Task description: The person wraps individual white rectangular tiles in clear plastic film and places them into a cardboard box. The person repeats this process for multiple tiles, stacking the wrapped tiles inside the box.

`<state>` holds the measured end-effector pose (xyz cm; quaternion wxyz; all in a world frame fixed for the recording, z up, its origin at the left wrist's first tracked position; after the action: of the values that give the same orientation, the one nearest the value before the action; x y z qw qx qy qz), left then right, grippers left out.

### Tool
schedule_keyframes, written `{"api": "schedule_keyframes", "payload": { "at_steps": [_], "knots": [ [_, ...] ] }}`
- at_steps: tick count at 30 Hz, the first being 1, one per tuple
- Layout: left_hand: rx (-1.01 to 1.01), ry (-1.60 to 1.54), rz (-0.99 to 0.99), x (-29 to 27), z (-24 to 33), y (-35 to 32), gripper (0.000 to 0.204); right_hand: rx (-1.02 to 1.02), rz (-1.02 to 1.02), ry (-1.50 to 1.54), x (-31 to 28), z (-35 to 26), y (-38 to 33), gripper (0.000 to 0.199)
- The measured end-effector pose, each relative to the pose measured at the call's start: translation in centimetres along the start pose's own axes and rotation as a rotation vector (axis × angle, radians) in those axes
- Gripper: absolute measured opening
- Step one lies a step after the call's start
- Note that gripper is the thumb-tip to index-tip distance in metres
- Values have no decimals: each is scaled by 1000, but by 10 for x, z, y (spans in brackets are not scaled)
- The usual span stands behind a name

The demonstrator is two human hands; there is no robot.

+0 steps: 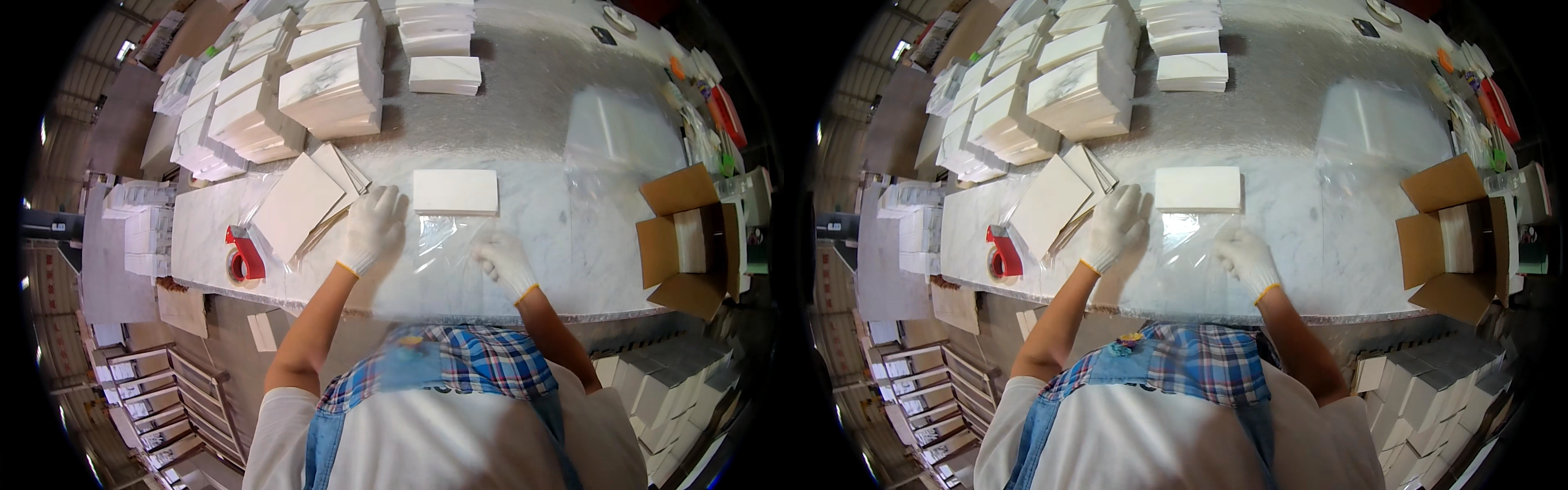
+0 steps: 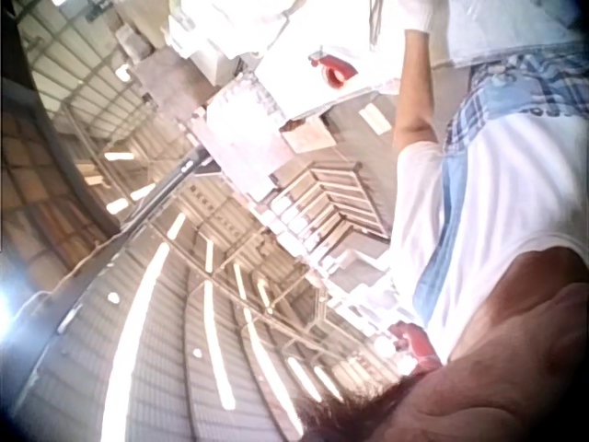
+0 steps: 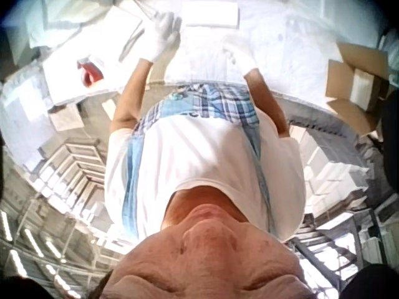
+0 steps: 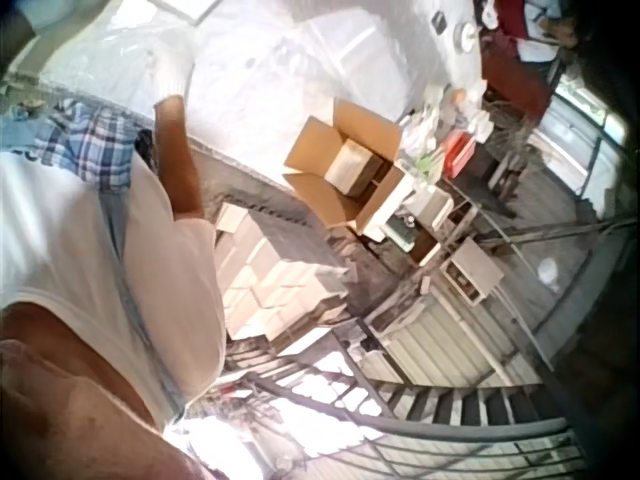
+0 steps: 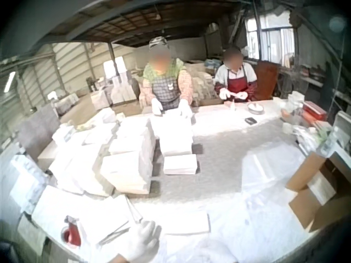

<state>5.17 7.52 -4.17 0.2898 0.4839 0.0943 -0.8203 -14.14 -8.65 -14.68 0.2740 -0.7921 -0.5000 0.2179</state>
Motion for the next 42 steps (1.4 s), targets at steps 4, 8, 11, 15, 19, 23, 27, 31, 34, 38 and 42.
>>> {"api": "schedule_keyframes", "payload": {
  "at_steps": [4, 8, 11, 15, 19, 23, 27, 31, 34, 38, 42],
  "knots": [
    [113, 99, -4, 11, 16, -15, 50, 202, -367, 293, 34, 11, -31, 22],
    [143, 89, -5, 5, 41, -16, 72, 123, -561, 521, 25, -17, -46, 24],
    [190, -99, 190, 21, 34, -8, 71, -29, -724, 518, 17, -56, -38, 27],
    [-150, -727, 214, 30, 0, 42, 40, -335, -475, 295, -4, -139, -11, 29],
    [-445, -654, 182, 15, 13, 71, 30, -355, -952, 694, -27, -205, 58, 31],
    [-482, -664, 289, 50, -33, 78, 32, -380, -246, 761, -51, -235, 101, 45],
    [-517, -759, 292, 64, -41, 81, 33, -437, 221, 260, -98, -184, 111, 56],
    [-540, -700, 296, 63, -44, 77, 30, -384, 579, -231, -106, -123, 90, 63],
    [-518, -677, 308, 55, -37, 78, 30, -481, 513, -428, -66, -104, 88, 68],
    [-511, -659, 321, 56, -42, 71, 29, -473, 370, -329, -39, -96, 91, 68],
    [-542, -741, 260, 61, -31, 54, 28, -508, 374, -301, -43, -89, 66, 62]
  ]
}}
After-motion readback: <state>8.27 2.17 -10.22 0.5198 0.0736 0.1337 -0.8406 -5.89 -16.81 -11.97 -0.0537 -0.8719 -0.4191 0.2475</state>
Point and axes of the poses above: each hand's wrist, its own y-axis towards the middle knuckle, its own x-axis out of the palm, z = x × y, the point moved 8 cm from there along y, towards the middle knuckle, and after that the axes turned 9 degrees about -y, right-handed, at the moved point
